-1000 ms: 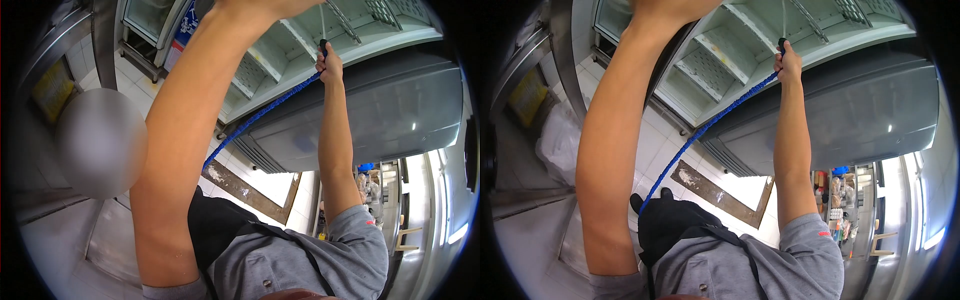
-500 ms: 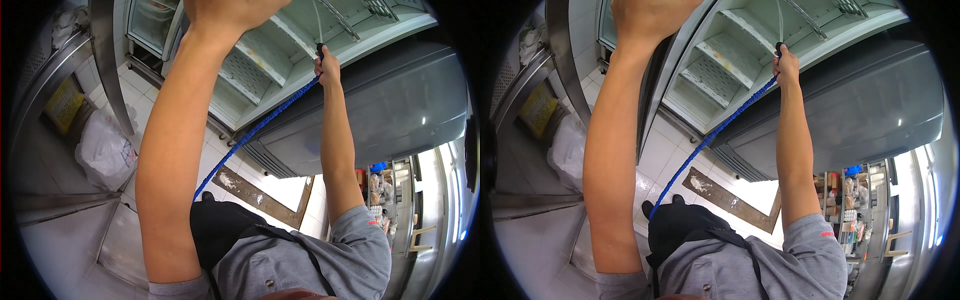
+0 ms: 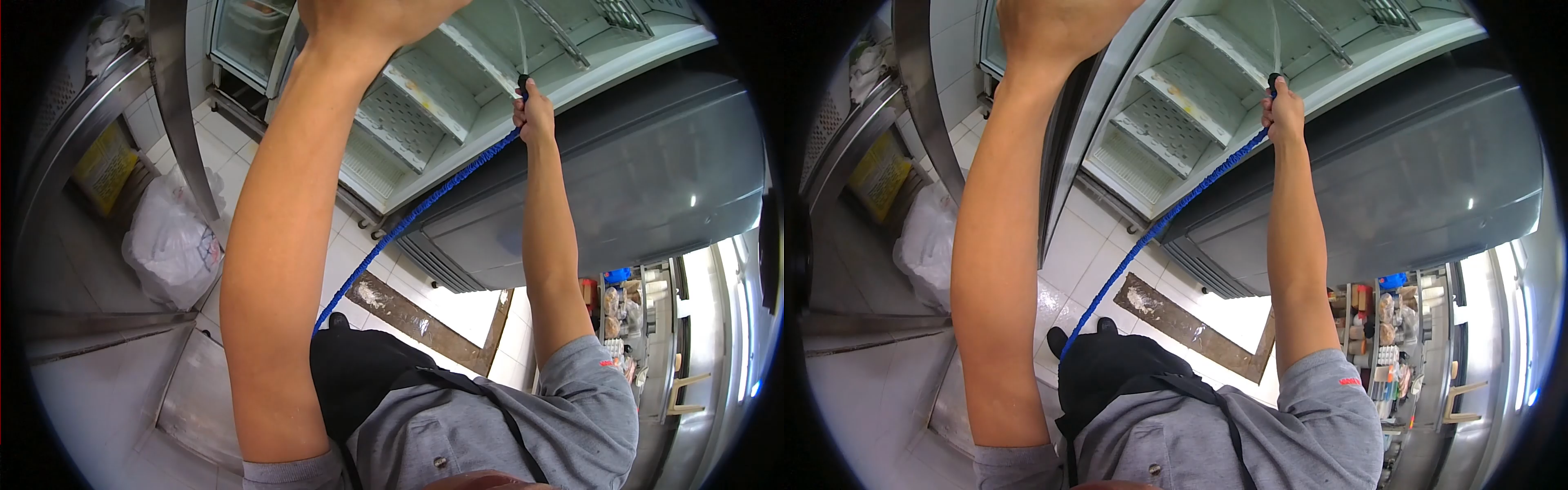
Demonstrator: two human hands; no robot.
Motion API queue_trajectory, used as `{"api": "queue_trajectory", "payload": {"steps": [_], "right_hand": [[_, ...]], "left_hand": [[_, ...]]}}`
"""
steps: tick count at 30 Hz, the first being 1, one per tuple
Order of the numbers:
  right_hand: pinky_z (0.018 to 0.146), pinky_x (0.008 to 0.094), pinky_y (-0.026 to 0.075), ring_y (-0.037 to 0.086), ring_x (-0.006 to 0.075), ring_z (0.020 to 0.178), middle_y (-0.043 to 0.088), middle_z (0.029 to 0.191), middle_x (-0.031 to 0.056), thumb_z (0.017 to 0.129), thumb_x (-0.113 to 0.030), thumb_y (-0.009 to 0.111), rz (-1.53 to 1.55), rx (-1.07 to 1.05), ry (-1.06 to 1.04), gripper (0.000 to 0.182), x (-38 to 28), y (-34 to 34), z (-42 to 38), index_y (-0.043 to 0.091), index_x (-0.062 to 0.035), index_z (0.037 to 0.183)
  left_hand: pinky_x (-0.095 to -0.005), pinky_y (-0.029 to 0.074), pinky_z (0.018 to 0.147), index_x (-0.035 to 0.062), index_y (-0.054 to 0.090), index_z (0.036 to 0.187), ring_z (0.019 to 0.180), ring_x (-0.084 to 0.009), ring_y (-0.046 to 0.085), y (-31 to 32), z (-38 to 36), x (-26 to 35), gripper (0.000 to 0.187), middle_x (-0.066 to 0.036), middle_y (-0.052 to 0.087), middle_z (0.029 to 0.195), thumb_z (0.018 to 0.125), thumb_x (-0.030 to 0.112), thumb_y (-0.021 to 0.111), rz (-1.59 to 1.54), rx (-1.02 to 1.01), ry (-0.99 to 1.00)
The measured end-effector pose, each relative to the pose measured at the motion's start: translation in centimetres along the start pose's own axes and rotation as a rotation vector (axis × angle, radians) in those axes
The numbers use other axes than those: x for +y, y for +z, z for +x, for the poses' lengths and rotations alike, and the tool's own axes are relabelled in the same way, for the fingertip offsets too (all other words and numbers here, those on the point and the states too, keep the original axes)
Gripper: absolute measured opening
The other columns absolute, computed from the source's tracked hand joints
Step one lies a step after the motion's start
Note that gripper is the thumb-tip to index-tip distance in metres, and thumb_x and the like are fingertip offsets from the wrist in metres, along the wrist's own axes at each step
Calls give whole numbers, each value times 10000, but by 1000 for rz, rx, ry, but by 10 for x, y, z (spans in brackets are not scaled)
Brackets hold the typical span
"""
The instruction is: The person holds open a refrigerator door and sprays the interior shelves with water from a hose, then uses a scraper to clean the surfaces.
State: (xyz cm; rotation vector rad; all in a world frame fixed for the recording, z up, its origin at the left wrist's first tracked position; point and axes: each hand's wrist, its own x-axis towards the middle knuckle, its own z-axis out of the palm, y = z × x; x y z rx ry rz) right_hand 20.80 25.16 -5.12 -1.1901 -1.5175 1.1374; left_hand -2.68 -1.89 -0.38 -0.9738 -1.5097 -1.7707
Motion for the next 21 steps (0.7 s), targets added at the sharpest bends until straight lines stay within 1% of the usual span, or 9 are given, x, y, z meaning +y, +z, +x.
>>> {"api": "queue_trajectory", "payload": {"steps": [8,10,13,15,16,17,19,20,21], "right_hand": [[426,273,242,313,89,440,442,605,-16,1053,-428,520,0,13,-1,398,8,-5,3,555,-38,981],[422,276,242,316,88,437,450,602,-13,1042,-427,545,8,37,7,400,13,-11,8,569,-34,970],[411,319,320,400,121,421,533,623,40,991,-432,644,-214,118,-41,443,14,-35,28,609,-3,884],[409,342,353,453,146,417,588,657,85,925,-428,726,-648,186,-115,490,12,-51,35,632,22,755],[513,394,463,619,235,544,672,739,164,895,-433,738,-775,193,-120,507,9,-57,36,686,55,766],[513,394,463,619,235,544,672,739,164,895,-433,738,-754,206,-111,507,9,-61,38,686,55,766],[689,449,530,712,336,770,717,834,220,879,-454,731,-936,166,-253,512,8,-68,44,731,57,899],[828,480,532,706,403,955,732,916,239,873,-473,725,-961,159,-225,523,6,-67,46,742,45,951],[828,480,532,706,403,955,732,916,239,873,-473,725,-940,168,-213,523,4,-65,48,742,45,951]], "left_hand": [[-454,530,891,-79,419,1423,1009,-332,637,1,0,1,817,-217,628,1090,753,283,714,62,-29,-24],[-446,541,897,-75,415,1428,1018,-346,653,1,-7,7,823,-229,631,1118,745,270,721,55,96,45],[-429,547,920,-64,418,1433,1043,-355,670,1,3,-1,807,-237,639,1161,744,215,731,-86,31,-2],[-425,547,935,-56,415,1437,1057,-354,675,-4,3,1,789,-242,642,1183,753,182,727,-147,-10,-21],[-421,546,949,-48,412,1442,1071,-353,679,-8,5,5,773,-246,645,1206,762,149,723,-206,-38,-56],[-421,546,949,-48,412,1442,1071,-353,679,-8,4,6,773,-246,645,1206,762,149,723,-213,-53,-37],[-433,529,994,-31,396,1460,1128,-344,670,-5,0,3,747,-258,639,1270,792,106,703,-333,-78,-116],[-403,514,1032,-1,373,1495,1132,-349,672,-7,4,-3,779,-255,621,1323,806,122,715,-159,-84,-36],[-403,514,1032,-1,373,1495,1132,-349,672,-8,5,-13,779,-255,621,1323,806,122,715,-161,-100,-17]]}}
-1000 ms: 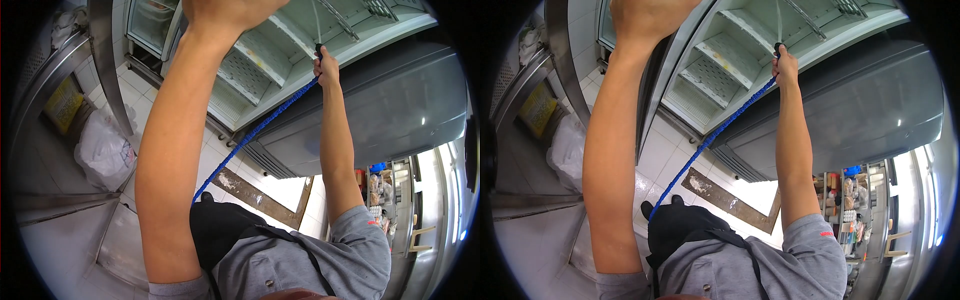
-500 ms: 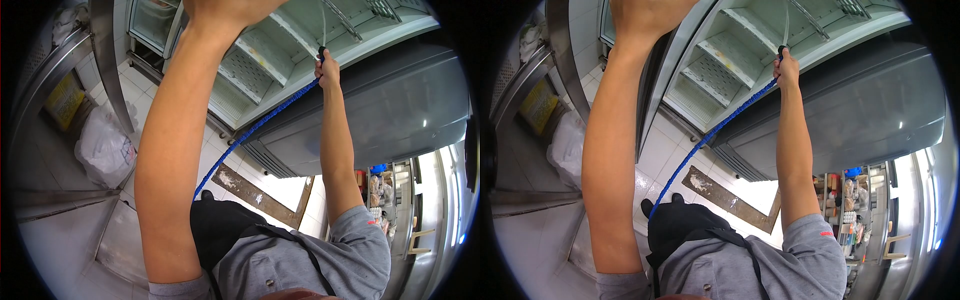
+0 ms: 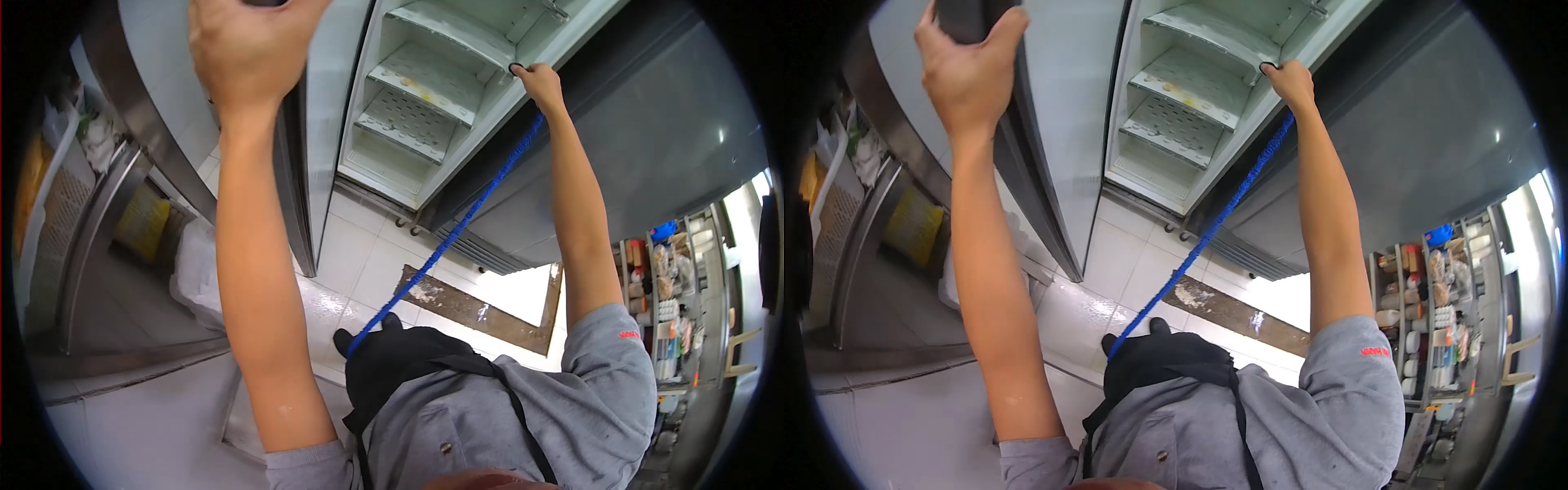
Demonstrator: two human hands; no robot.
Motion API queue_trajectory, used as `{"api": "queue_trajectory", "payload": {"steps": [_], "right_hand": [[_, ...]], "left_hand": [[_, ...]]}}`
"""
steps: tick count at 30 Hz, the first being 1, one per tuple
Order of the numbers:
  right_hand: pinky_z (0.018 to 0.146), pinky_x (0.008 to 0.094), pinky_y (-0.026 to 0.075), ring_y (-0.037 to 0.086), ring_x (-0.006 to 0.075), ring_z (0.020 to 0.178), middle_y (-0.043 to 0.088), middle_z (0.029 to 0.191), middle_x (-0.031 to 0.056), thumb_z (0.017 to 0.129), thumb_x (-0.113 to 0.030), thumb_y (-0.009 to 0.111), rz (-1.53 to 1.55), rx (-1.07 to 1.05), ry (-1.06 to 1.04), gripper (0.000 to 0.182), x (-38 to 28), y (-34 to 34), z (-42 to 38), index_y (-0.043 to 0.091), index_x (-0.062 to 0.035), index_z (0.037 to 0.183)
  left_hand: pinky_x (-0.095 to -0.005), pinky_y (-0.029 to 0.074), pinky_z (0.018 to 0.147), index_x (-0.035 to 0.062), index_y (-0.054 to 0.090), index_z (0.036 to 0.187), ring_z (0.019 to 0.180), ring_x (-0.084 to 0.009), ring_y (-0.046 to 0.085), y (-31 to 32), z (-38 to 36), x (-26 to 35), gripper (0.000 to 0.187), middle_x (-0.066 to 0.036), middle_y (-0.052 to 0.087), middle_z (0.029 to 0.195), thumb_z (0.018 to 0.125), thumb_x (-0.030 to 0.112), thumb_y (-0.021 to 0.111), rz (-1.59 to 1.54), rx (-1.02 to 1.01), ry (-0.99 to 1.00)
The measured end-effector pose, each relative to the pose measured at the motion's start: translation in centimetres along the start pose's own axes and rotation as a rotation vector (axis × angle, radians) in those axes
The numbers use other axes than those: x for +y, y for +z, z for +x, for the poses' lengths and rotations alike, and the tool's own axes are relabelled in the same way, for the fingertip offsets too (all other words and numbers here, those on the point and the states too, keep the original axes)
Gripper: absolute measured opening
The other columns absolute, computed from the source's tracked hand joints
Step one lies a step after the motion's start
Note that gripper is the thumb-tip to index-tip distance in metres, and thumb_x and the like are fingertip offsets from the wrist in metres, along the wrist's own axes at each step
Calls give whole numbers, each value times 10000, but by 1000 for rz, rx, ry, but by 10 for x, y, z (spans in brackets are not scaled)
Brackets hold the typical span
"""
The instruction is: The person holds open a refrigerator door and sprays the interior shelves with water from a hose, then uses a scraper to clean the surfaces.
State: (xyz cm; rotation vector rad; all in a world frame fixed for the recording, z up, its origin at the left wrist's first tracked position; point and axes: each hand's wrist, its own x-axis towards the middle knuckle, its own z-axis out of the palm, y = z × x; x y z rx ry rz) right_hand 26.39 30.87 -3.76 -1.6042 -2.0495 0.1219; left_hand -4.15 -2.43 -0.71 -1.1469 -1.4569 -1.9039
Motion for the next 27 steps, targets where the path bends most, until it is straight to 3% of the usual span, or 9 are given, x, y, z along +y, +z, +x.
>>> {"api": "queue_trajectory", "payload": {"steps": [2,9,11,19,27], "right_hand": [[830,490,544,706,415,940,730,940,248,874,-462,728,-129,-27,-115,512,0,3,9,741,44,946],[845,517,549,698,439,991,727,1016,260,894,-427,728,-82,-88,-130,467,-26,9,16,745,32,979],[856,529,553,693,449,1023,724,1053,260,904,-414,724,-127,-6,-248,454,-31,15,21,738,22,1028],[920,537,544,666,453,1106,698,1168,258,924,-365,705,-104,-5,-265,419,-52,18,17,706,0,1132],[942,525,545,662,434,1136,687,1221,239,945,-313,681,-144,6,-207,368,-29,10,22,701,-15,1162]], "left_hand": [[-357,506,985,-57,481,1384,1114,-283,667,-2,2,-15,862,-190,673,1223,738,367,864,210,79,38],[-322,472,1001,-89,447,1363,1094,-220,622,-3,0,-11,761,-152,640,1226,803,235,849,59,33,7],[-314,456,1007,-97,444,1348,1099,-204,602,-3,0,-5,715,-147,621,1233,820,184,835,24,21,-36],[-316,461,992,-86,454,1343,1081,-205,602,-2,0,-14,658,-140,616,1211,848,151,816,29,58,62],[-323,460,1003,-86,451,1360,1102,-208,592,-5,0,-18,653,-141,608,1231,860,135,808,-15,44,56]]}}
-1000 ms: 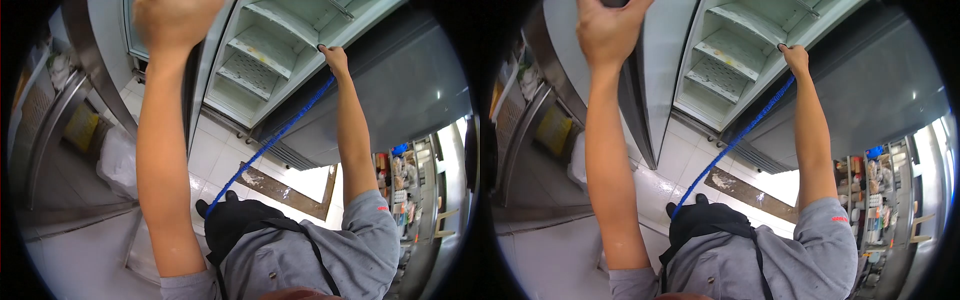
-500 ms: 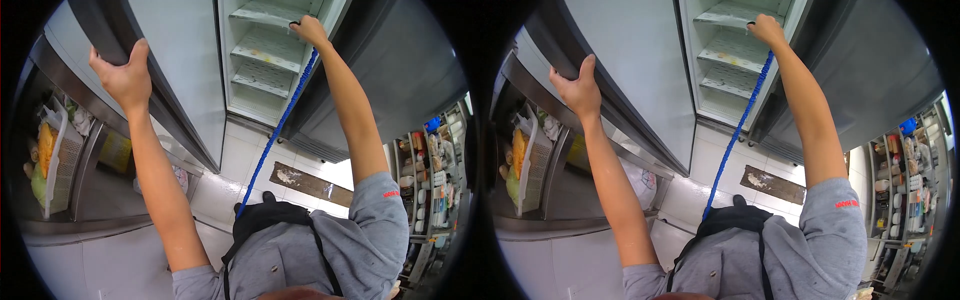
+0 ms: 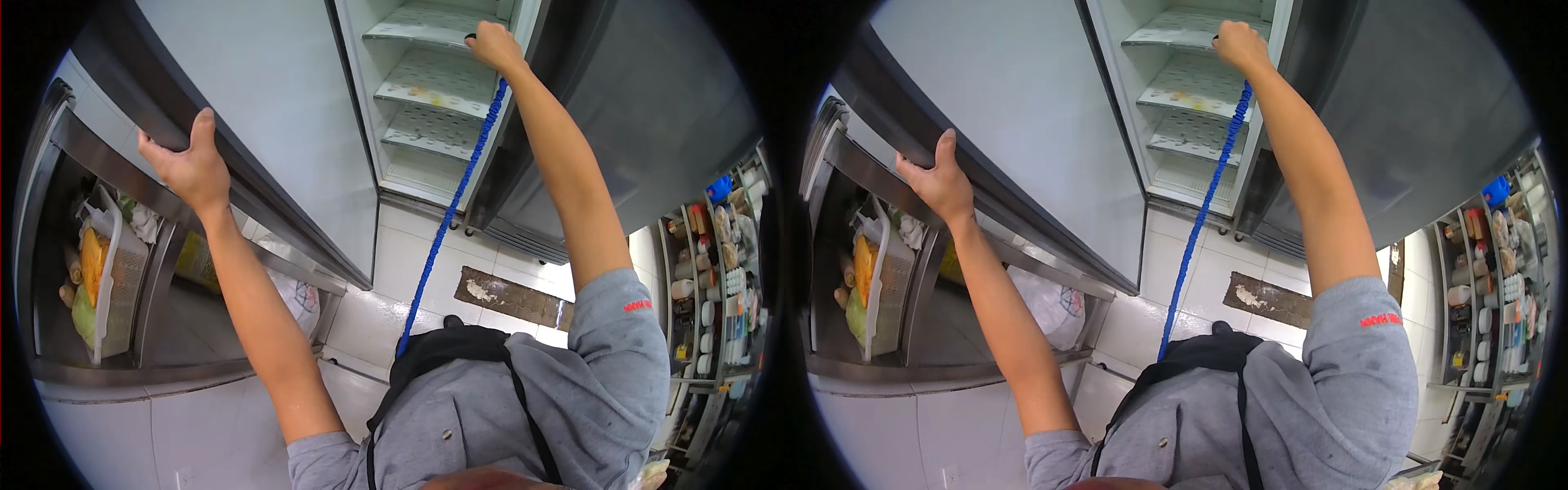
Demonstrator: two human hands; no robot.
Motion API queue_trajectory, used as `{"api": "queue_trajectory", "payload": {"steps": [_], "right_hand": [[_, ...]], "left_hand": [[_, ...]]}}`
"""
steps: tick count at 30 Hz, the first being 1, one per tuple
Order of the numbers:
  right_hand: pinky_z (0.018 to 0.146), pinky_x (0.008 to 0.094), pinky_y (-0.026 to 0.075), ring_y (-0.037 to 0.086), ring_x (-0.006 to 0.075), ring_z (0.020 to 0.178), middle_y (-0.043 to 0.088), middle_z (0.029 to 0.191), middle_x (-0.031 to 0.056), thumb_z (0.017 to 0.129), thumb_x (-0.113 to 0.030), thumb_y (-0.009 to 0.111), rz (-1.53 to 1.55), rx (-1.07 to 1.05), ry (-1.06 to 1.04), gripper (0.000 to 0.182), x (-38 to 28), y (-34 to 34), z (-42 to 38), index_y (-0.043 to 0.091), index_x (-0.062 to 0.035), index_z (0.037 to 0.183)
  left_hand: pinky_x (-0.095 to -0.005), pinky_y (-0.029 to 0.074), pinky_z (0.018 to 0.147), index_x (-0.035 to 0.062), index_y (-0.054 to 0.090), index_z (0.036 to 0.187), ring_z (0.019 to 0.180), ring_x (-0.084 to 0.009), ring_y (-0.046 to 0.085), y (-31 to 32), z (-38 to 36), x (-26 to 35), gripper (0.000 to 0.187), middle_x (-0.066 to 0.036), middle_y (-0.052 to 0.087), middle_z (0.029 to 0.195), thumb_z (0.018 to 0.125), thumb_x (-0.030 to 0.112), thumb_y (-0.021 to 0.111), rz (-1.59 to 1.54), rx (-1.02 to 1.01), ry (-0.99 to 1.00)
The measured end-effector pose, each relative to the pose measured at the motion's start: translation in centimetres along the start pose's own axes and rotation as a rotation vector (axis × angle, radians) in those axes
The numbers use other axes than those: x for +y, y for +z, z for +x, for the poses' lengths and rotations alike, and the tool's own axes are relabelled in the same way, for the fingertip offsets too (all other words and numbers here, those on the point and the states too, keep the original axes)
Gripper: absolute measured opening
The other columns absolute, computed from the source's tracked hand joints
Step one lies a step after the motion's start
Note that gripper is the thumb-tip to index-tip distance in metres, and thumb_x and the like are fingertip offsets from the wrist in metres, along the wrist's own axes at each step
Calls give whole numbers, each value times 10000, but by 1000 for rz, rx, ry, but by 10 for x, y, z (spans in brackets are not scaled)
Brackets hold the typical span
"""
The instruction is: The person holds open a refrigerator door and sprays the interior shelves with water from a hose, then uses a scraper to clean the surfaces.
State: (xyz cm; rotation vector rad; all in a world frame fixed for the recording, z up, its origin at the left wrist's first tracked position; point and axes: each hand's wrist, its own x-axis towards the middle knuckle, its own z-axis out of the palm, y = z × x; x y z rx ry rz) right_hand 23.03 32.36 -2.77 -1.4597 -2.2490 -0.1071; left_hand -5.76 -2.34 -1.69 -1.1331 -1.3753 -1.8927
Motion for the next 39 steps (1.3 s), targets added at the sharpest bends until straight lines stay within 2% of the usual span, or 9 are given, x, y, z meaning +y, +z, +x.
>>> {"api": "queue_trajectory", "payload": {"steps": [6,12,20,27,30,31,33,36,39], "right_hand": [[958,519,543,660,425,1148,685,1239,223,945,-295,674,-47,-7,70,372,27,-8,-1,689,-30,1205],[967,518,540,655,419,1172,685,1240,225,924,-281,670,-75,0,147,380,57,-17,-3,686,-45,1221],[937,514,557,672,426,1138,701,1200,230,891,-168,639,-181,14,159,301,85,-26,-11,710,-31,1149],[927,525,558,676,435,1123,698,1191,245,908,-145,604,-194,56,117,263,79,-18,-27,715,-22,1112],[873,509,581,699,428,1067,711,1149,237,921,-106,564,-244,43,76,240,71,-9,-35,716,-15,1084],[873,509,581,699,428,1067,711,1149,237,921,-106,564,-245,46,77,240,73,-3,-35,716,-15,1084],[844,523,585,703,439,1016,718,1074,232,921,-281,695,-263,90,28,301,78,13,-32,706,-11,1053],[808,522,592,715,434,980,723,1040,237,933,-215,625,-271,113,-8,238,78,21,-35,712,-12,1022],[796,523,593,719,433,967,724,1028,244,929,-152,568,-262,121,-9,217,73,22,-37,715,-4,986]], "left_hand": [[-327,445,1032,-114,415,1376,1139,-220,576,-2,3,-1,741,-168,582,1261,825,155,831,17,5,-15],[-321,465,1001,-96,462,1351,1091,-205,600,-1,2,-2,639,-145,608,1236,860,127,806,18,10,39],[-309,481,970,-100,459,1338,1044,-191,619,-3,4,-6,627,-142,632,1189,865,130,800,11,2,28],[-309,475,981,-102,462,1344,1057,-196,618,-2,3,-2,628,-141,629,1199,865,129,797,11,13,11],[-310,468,994,-102,462,1351,1079,-200,611,-1,2,0,632,-146,621,1215,866,129,794,67,36,11],[-311,464,1000,-102,459,1356,1088,-202,608,0,1,2,639,-149,617,1222,866,132,795,34,30,-7],[-312,460,1005,-102,456,1361,1097,-204,605,-1,1,2,646,-152,613,1230,866,135,795,1,22,-24],[-314,460,1003,-99,460,1355,1090,-204,605,-3,2,-2,633,-151,612,1229,870,134,794,107,28,37],[-316,461,1000,-96,465,1347,1077,-200,606,-2,2,-2,618,-145,615,1220,873,130,791,3,-4,-4]]}}
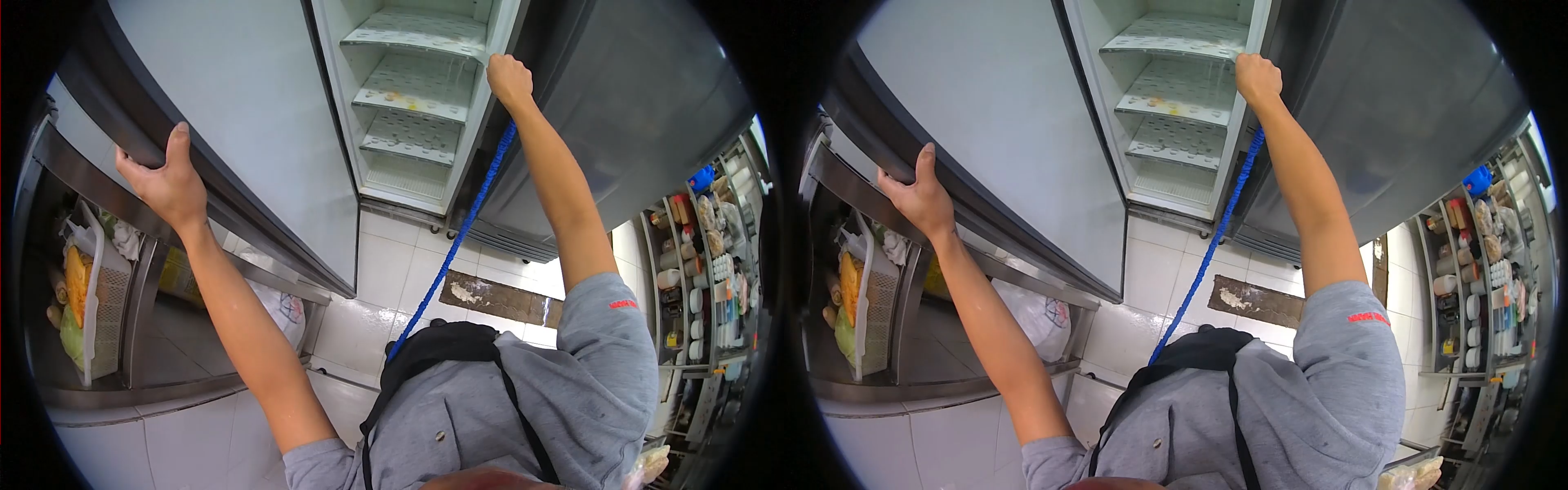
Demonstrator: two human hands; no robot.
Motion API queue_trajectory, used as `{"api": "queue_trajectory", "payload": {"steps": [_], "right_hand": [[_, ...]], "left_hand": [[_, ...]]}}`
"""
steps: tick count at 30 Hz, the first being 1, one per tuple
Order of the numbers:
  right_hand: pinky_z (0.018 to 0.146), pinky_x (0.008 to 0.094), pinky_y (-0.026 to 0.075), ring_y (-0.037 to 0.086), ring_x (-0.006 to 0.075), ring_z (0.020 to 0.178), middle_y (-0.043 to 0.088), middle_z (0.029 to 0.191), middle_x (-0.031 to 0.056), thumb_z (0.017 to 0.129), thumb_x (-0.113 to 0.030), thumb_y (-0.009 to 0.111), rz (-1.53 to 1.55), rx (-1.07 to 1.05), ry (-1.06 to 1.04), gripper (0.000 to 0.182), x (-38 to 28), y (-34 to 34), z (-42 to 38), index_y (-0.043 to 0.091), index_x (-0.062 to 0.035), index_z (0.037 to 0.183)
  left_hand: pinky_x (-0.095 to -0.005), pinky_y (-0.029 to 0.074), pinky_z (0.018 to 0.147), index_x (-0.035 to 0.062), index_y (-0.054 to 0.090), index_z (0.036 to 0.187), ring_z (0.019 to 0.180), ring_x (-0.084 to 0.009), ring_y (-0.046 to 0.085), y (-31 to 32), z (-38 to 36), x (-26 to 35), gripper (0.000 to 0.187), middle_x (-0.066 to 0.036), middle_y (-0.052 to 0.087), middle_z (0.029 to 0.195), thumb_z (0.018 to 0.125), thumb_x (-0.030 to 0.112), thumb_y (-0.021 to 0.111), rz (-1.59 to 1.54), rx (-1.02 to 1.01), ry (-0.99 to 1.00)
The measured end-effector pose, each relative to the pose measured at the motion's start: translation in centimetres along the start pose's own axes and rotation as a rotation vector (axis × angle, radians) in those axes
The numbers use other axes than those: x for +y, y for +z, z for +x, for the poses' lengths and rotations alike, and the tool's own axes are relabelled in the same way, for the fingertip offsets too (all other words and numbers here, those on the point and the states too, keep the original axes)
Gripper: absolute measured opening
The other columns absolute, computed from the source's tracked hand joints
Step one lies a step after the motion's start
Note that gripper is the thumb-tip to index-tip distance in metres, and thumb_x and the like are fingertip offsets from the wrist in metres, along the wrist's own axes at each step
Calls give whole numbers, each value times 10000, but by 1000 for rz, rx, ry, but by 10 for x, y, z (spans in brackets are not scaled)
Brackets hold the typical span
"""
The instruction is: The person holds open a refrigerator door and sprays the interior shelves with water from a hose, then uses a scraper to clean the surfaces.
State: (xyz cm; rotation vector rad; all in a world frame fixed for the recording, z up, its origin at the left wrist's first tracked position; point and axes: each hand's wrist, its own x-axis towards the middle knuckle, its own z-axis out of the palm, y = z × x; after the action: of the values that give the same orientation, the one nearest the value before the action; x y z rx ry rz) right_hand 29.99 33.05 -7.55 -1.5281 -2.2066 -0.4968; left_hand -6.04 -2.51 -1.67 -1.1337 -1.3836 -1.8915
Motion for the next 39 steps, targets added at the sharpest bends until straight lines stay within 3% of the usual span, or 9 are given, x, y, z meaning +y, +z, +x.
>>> {"api": "queue_trajectory", "payload": {"steps": [5,7,16,30,39], "right_hand": [[782,517,596,725,429,949,729,1023,241,915,-90,533,1,-10,16,213,-6,-2,2,721,4,949],[807,484,603,732,389,992,740,1066,198,920,-76,548,-51,-27,3,212,-8,-4,1,743,-29,991],[770,467,612,744,377,950,746,1038,177,906,-75,583,-82,10,-34,186,-14,4,1,748,-39,986],[776,473,613,744,390,949,749,1044,192,909,-67,568,-30,-13,-39,208,-24,7,-5,748,-16,1001],[779,472,612,740,387,964,747,1053,189,905,-48,570,-14,4,-26,198,-20,10,-3,740,-12,1001]], "left_hand": [[-317,465,991,-93,470,1341,1056,-194,607,-2,1,-4,609,-134,623,1198,872,124,792,14,7,15],[-317,464,992,-93,471,1341,1061,-197,605,-1,1,-3,610,-137,620,1204,871,125,794,9,7,8],[-319,457,1004,-94,469,1349,1082,-206,601,0,1,2,637,-147,614,1219,861,139,805,-7,17,0],[-315,459,1003,-99,465,1363,1097,-195,590,0,0,5,645,-146,601,1245,864,136,800,-2,11,-7],[-313,480,965,-85,495,1321,1037,-191,614,-1,2,-2,585,-124,636,1180,868,132,793,-28,22,25]]}}
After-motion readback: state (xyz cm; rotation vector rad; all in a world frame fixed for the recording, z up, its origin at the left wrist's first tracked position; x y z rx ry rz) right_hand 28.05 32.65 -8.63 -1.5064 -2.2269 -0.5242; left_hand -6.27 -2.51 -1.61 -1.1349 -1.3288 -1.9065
